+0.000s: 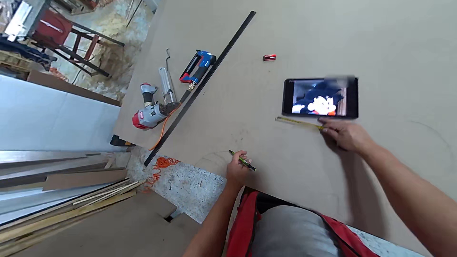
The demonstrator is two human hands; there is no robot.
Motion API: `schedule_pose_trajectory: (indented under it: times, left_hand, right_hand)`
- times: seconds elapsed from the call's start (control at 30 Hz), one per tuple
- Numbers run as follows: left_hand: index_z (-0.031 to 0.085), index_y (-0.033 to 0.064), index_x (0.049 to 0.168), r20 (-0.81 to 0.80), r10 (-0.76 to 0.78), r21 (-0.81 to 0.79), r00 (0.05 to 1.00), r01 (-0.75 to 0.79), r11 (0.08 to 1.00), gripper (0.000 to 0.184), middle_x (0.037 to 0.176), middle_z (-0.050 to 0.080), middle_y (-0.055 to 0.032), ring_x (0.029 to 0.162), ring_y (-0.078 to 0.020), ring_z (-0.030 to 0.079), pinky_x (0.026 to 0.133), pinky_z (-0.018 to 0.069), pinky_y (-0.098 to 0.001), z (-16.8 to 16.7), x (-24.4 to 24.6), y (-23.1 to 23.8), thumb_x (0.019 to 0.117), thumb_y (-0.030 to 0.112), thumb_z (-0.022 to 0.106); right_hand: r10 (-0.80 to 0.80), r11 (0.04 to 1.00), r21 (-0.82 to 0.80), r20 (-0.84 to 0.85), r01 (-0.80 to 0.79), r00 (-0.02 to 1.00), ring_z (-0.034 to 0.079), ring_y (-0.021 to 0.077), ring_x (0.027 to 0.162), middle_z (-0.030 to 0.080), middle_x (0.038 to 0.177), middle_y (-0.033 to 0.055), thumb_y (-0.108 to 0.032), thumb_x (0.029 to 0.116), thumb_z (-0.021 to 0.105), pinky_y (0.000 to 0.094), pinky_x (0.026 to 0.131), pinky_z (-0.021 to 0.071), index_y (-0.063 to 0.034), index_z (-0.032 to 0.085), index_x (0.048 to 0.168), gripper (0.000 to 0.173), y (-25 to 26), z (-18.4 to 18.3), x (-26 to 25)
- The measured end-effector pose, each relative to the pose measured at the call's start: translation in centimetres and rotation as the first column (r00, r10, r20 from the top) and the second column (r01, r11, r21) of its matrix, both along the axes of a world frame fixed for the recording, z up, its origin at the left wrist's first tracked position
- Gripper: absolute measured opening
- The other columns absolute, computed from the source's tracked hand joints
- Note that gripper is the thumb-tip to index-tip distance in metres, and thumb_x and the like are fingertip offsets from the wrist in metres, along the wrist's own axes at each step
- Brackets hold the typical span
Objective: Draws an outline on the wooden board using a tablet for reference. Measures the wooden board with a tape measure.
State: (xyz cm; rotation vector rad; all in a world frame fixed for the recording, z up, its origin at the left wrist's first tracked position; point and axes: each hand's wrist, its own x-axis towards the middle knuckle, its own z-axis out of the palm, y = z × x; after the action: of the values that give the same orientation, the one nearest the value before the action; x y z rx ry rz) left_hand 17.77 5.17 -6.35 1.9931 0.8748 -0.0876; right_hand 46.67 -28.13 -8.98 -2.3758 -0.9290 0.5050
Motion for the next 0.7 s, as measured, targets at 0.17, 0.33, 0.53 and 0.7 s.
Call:
schedule_pose_trajectory:
  times: [0.17, 0.33, 0.53, 0.7]
  left_hand:
    - [0.053, 0.0132, 0.142, 0.069, 0.081, -0.088, 0.994, -0.075, 0.993, 0.054, 0.133, 0.067, -0.0054, 0.114, -0.0164, 0.069, 0.097, 0.0582, -0.0417, 0.8, 2.6, 3.4, 0.0958, 0.030, 0.073]
    - [0.056, 0.0112, 0.138, 0.085, 0.048, -0.207, 0.995, -0.029, 0.978, 0.042, 0.120, 0.072, -0.0048, 0.100, -0.0175, 0.072, 0.087, 0.0609, -0.0400, 1.8, 6.0, 7.8, 0.0998, 0.023, 0.068]
    - [0.070, 0.0032, 0.108, -0.006, -0.071, 0.168, 0.997, 0.071, 0.983, 0.019, 0.088, 0.071, -0.0122, 0.076, -0.0242, 0.070, 0.074, 0.0597, -0.0494, 1.3, 9.7, 17.2, 0.0999, 0.021, 0.068]
    - [0.062, -0.0033, 0.125, -0.048, -0.108, 0.338, 0.993, 0.117, 0.934, 0.034, 0.105, 0.072, -0.0214, 0.091, -0.0325, 0.072, 0.085, 0.0583, -0.0576, 0.7, 11.7, 26.1, 0.1058, 0.025, 0.059]
  right_hand:
    - [0.165, 0.986, -0.009, -0.103, -0.167, 0.981, 0.069, 0.0218, 0.118, 0.070, 0.133, 0.0001, -0.028, 0.1067, 0.056, 0.0558, 0.100, 0.0547, -0.0187, 0.078, 0.115, 0.025, 9.0, 2.2, 1.6]
    - [0.276, 0.954, 0.033, -0.486, -0.298, 0.830, 0.068, 0.0058, 0.077, 0.073, 0.085, -0.0097, -0.036, 0.1066, 0.056, 0.0392, 0.077, 0.0589, -0.0302, 0.078, 0.108, 0.023, 16.6, 2.3, -3.7]
    - [0.090, 0.994, 0.005, -0.578, -0.106, 0.811, 0.070, 0.0089, 0.075, 0.075, 0.086, -0.0050, -0.035, 0.1045, 0.061, 0.0373, 0.074, 0.0612, -0.0236, 0.077, 0.106, 0.020, 12.3, 1.2, -0.7]
    - [-0.324, 0.899, -0.376, -0.219, 0.227, 0.920, 0.071, 0.0297, 0.080, 0.074, 0.087, 0.0097, -0.031, 0.1046, 0.062, 0.0627, 0.074, 0.0556, -0.0166, 0.078, 0.102, 0.022, -8.8, 2.3, 6.1]
